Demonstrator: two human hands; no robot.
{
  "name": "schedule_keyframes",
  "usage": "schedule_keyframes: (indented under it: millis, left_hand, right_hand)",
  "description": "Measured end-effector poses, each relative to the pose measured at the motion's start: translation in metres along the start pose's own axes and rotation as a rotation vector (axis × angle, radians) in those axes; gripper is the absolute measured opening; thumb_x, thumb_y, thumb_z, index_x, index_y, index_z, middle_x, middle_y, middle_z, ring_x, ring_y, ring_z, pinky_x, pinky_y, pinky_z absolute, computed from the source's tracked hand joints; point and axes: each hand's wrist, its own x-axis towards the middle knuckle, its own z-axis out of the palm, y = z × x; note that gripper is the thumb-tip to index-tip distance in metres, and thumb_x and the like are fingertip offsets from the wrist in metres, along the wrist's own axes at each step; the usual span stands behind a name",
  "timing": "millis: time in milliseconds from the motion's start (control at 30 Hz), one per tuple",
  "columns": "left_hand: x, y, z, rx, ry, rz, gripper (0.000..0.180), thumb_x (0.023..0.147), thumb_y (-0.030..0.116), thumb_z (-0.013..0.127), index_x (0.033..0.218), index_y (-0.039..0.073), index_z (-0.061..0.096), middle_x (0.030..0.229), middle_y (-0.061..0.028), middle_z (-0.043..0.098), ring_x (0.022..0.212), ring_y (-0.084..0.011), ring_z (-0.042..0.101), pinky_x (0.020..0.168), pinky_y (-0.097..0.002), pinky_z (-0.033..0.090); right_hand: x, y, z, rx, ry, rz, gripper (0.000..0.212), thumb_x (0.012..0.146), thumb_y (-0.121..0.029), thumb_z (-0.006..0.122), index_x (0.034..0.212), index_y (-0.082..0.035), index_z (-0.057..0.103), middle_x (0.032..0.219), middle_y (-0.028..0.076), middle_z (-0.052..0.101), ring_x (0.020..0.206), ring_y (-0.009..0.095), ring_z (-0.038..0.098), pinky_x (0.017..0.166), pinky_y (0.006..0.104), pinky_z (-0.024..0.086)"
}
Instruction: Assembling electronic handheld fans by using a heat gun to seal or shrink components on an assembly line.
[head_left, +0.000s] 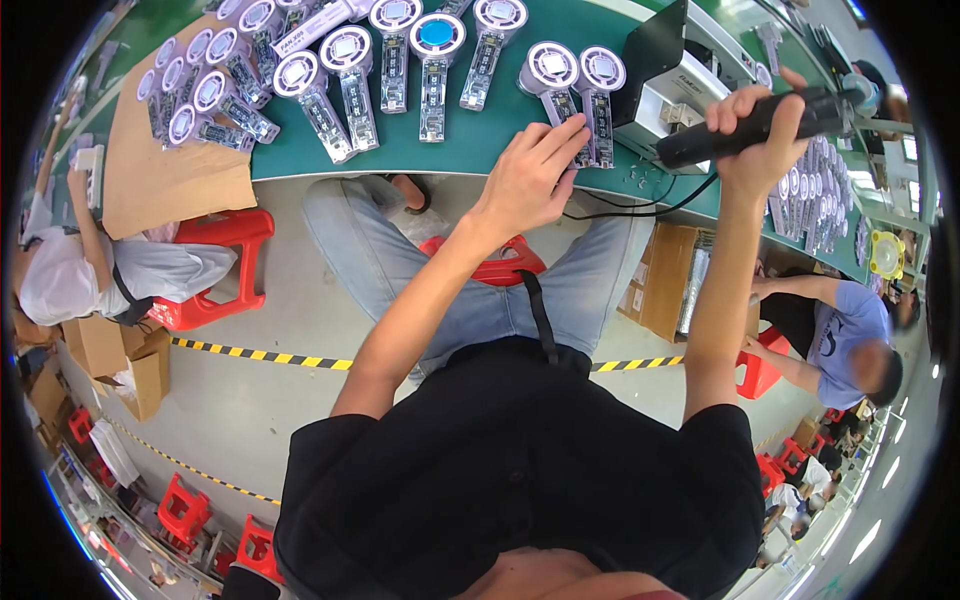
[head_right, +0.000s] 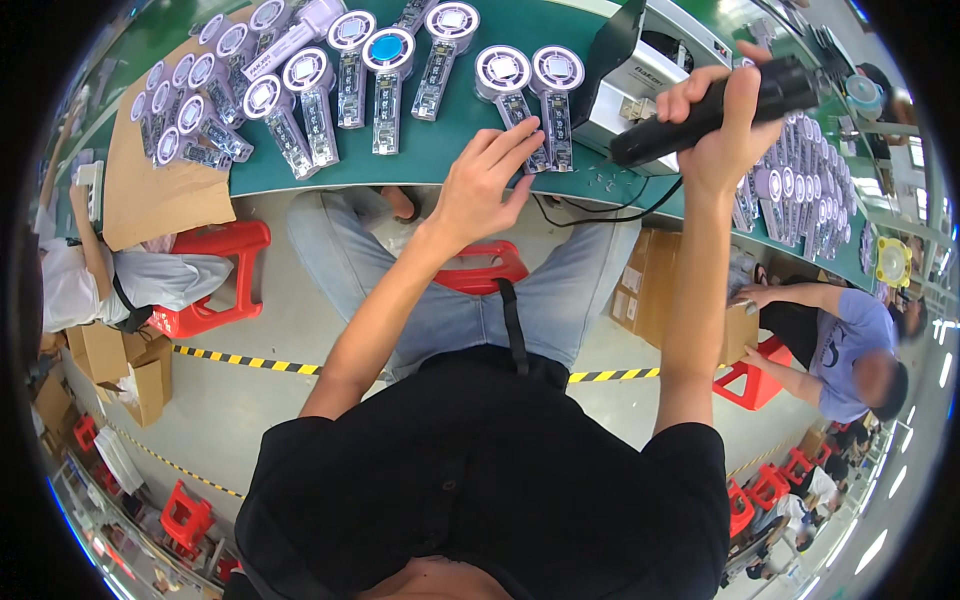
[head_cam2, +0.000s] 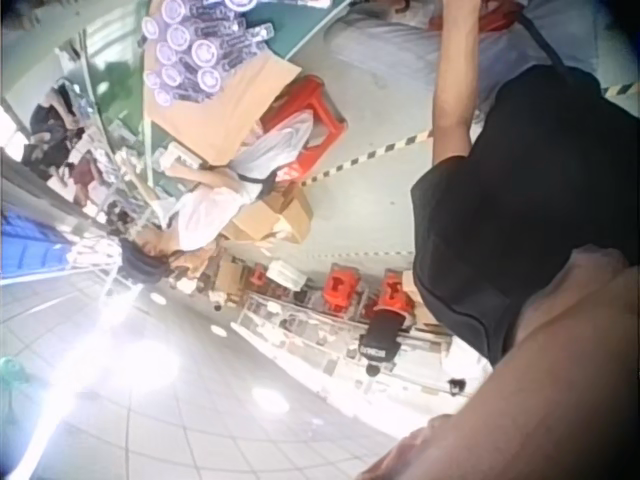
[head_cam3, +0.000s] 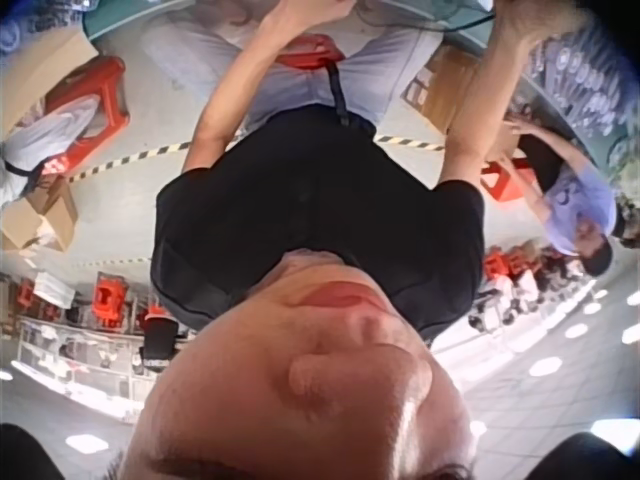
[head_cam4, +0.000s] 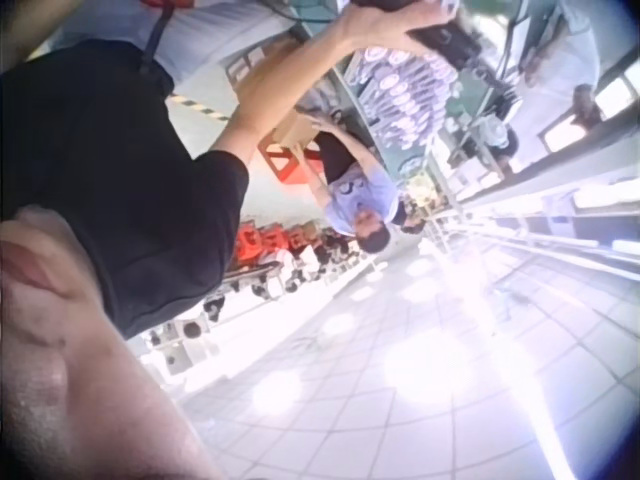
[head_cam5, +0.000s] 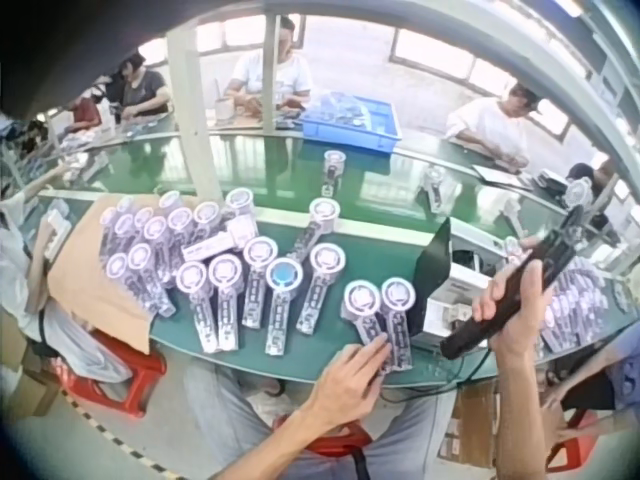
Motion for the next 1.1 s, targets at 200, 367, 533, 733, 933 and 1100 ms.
schedule_keyframes:
  millis: [200,367,533,733,933,1100]
  left_hand:
    - [-0.001,-0.002,0.001,-0.009,0.012,0.001,0.052,0.069,0.000,0.068,0.120,0.000,0.059,0.131,-0.0089,0.055,0.093,-0.0290,0.055,0.081,-0.0380,0.050]
    - [-0.001,-0.001,0.001,0.013,-0.002,-0.001,0.052,0.069,0.000,0.068,0.120,0.001,0.059,0.131,-0.0088,0.055,0.093,-0.0290,0.055,0.081,-0.0379,0.050]
    - [-0.001,-0.001,0.001,0.000,0.009,-0.005,0.052,0.069,0.000,0.068,0.121,0.001,0.059,0.131,-0.0081,0.056,0.093,-0.0291,0.055,0.081,-0.0381,0.050]
    - [-0.003,-0.003,0.001,0.016,-0.008,0.005,0.047,0.071,0.002,0.067,0.117,-0.002,0.060,0.130,-0.0083,0.054,0.093,-0.0266,0.053,0.081,-0.0369,0.048]
    - [-0.002,-0.004,-0.001,0.005,-0.051,-0.015,0.053,0.066,-0.001,0.072,0.118,-0.001,0.060,0.130,-0.0073,0.054,0.091,-0.0258,0.053,0.080,-0.0360,0.047]
    - [0.000,0.000,-0.002,-0.009,-0.052,-0.051,0.055,0.067,-0.001,0.071,0.120,0.000,0.058,0.130,-0.0087,0.055,0.090,-0.0285,0.054,0.083,-0.0375,0.048]
  right_hand:
    - [-0.033,0.012,0.036,0.004,-0.196,-0.092,0.046,0.095,-0.036,0.054,0.131,-0.015,0.033,0.076,0.013,0.053,0.057,0.021,0.051,0.057,0.0407,0.045]
    - [-0.038,0.021,0.045,-0.033,-0.234,-0.109,0.045,0.095,-0.029,0.055,0.129,-0.012,0.031,0.077,0.015,0.055,0.058,0.022,0.052,0.056,0.0413,0.047]
    - [-0.039,0.021,0.048,-0.034,-0.247,-0.091,0.044,0.095,-0.027,0.056,0.128,-0.012,0.032,0.076,0.014,0.054,0.058,0.021,0.052,0.056,0.0400,0.047]
    - [-0.046,0.022,0.062,-0.112,-0.209,-0.115,0.044,0.092,-0.026,0.063,0.120,-0.012,0.032,0.073,0.012,0.053,0.055,0.021,0.050,0.052,0.0390,0.047]
    - [-0.059,0.038,0.067,-0.006,-0.284,-0.261,0.053,0.084,-0.007,0.069,0.118,-0.008,0.029,0.070,0.014,0.057,0.052,0.019,0.053,0.051,0.0349,0.051]
    - [-0.061,0.039,0.075,0.011,-0.235,-0.238,0.054,0.082,-0.008,0.072,0.116,-0.007,0.030,0.069,0.013,0.057,0.054,0.019,0.055,0.052,0.0345,0.051]
